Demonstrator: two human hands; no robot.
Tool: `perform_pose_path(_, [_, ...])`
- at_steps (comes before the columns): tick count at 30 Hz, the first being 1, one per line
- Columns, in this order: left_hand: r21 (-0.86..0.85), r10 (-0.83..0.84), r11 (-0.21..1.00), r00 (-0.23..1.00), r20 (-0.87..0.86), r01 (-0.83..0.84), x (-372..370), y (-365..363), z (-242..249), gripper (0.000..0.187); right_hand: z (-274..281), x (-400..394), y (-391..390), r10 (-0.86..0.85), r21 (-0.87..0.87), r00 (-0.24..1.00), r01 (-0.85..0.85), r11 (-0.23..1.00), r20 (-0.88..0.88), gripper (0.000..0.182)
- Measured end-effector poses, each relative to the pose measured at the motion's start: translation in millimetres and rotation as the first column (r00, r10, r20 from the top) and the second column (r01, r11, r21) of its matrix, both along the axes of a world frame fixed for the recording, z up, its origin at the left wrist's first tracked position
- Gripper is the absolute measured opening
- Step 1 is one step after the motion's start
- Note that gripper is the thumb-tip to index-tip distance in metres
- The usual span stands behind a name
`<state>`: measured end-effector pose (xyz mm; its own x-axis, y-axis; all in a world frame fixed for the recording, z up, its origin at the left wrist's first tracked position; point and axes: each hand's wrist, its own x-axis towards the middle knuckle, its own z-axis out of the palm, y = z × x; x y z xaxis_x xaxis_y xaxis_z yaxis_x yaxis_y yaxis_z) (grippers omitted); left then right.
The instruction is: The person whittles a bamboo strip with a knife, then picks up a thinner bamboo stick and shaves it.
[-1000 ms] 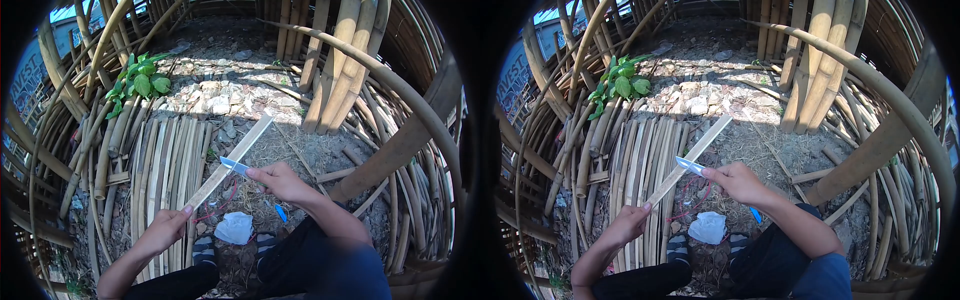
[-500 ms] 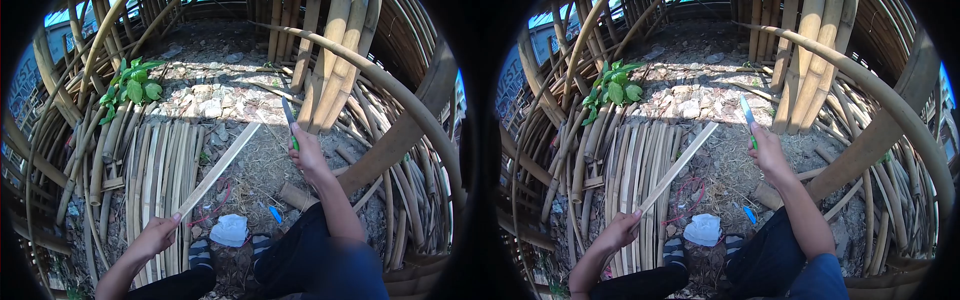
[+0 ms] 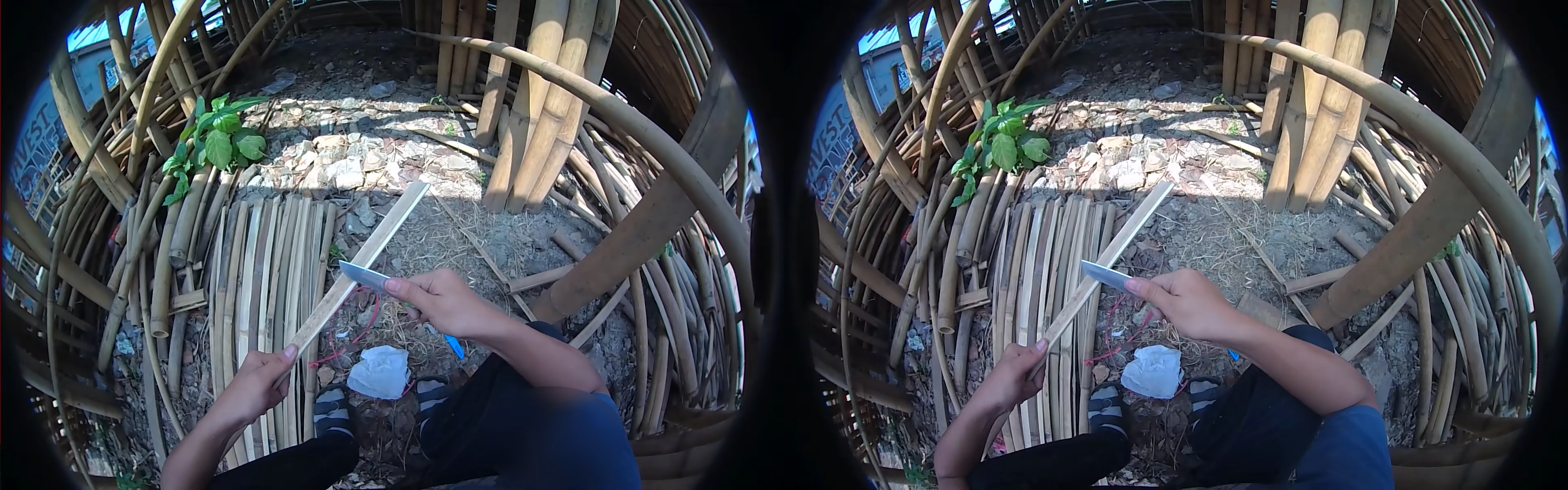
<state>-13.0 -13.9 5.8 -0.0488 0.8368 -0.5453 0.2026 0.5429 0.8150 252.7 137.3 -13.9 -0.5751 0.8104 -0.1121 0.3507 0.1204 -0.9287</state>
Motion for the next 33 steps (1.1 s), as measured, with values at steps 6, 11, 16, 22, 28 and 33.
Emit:
perform_pose_path(6, [-0.048, 0.015, 0.999, 1.000, -0.019, -0.016, 2.0, -2.3, 7.7, 0.061, 0.5, 12.4, 20.3, -0.046, -0.046, 0.999, 0.045, 0.998, -0.025, 0.057])
perform_pose_path(11, [-0.094, 0.015, 0.995, 0.999, -0.034, -0.018, -6.4, -9.0, -3.5, 0.058, 17.2, 44.2, 54.6, -0.330, -0.149, 0.940, 0.315, 0.937, -0.091, 0.056])
perform_pose_path(16, [-0.045, 0.068, 0.997, 0.997, -0.024, -0.069, -2.4, -3.6, -6.6, 0.058, 12.8, 28.4, 22.7, -0.164, -0.048, 0.967, 0.158, 0.986, -0.194, 0.057])
perform_pose_path(22, [-0.167, -0.005, 0.986, 0.999, 0.050, 0.013, -2.5, -1.1, -5.7, 0.066, -6.8, 3.1, -0.3, 0.095, -0.085, 0.992, -0.102, 0.991, -0.083, 0.056])
perform_pose_path(28, [-0.087, -0.071, 0.994, 0.997, 0.031, 0.074, -10.1, -3.5, -18.3, 0.070, 19.4, 12.9, 4.3, 0.068, -0.175, 0.997, -0.072, 0.982, -0.030, 0.052])
perform_pose_path(33, [-0.108, -0.034, 0.993, 0.997, 0.072, 0.042, -6.7, -3.9, -8.9, 0.067, 0.5, 12.0, 13.6, -0.012, -0.097, 0.999, 0.008, 0.995, -0.036, 0.053])
